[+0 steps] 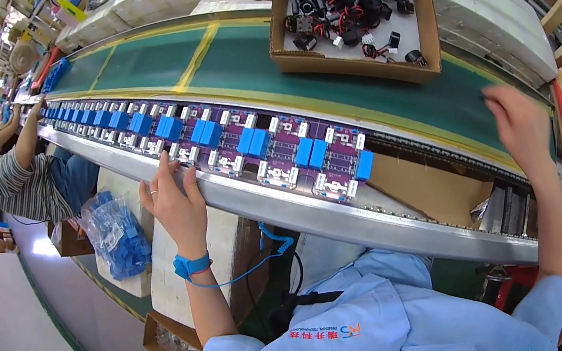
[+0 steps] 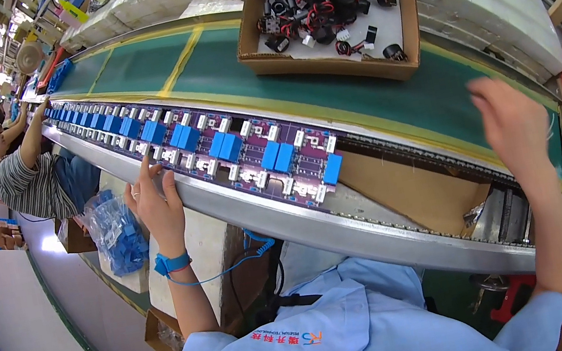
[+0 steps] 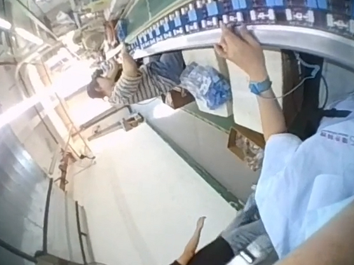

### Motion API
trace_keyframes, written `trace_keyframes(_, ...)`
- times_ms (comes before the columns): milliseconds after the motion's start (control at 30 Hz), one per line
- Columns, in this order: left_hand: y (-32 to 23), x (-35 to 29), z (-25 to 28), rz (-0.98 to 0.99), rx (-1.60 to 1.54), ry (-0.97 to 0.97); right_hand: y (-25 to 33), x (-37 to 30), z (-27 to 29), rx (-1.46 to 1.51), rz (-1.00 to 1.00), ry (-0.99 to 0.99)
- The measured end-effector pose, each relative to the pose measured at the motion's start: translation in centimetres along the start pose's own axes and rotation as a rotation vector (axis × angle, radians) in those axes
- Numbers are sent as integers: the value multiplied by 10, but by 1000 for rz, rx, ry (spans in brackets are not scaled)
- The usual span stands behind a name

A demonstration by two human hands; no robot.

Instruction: The person assembles circuit boards on an assembly line by taking electronic components from a box, trimming component leads with pliers, and inserting the components into the circuit boards by hand.

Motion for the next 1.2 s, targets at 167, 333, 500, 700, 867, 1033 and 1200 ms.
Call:
trace_keyframes(167, -8, 9, -3, -67, 7, 74, 72, 131, -13, 85, 353, -98)
trace_keyframes(333, -13, 11, -1, -83, 77, 116, 109, 196, -48, -43, 421, -81)
trace_keyframes(500, -6, 10, 5, -53, -184, 93, 100, 188, -47, 37, 368, 23)
trace_keyframes(700, -21, 7, 6, -97, -243, 155, 11, 192, -48, 670, 91, 54)
trace_keyframes(867, -68, -5, 19, -194, -297, 215, -75, 154, -33, 1359, 18, 72)
trace_keyframes(1033, -97, -9, 20, -267, -292, 279, -55, 98, -22, 1483, -38, 200)
trace_keyframes(1200, -118, 0, 32, -278, -103, 288, -25, 60, -11, 1428, 24, 21)
Point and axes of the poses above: each hand's wrist, its own x-axis towards the middle knuckle, its own z-axis out of the back of the hand, y = z × x, the point moved 6 cm from there along x, towards the middle knuckle, and after that the axes turned 13 degrees about y, right-handed, at the moved point
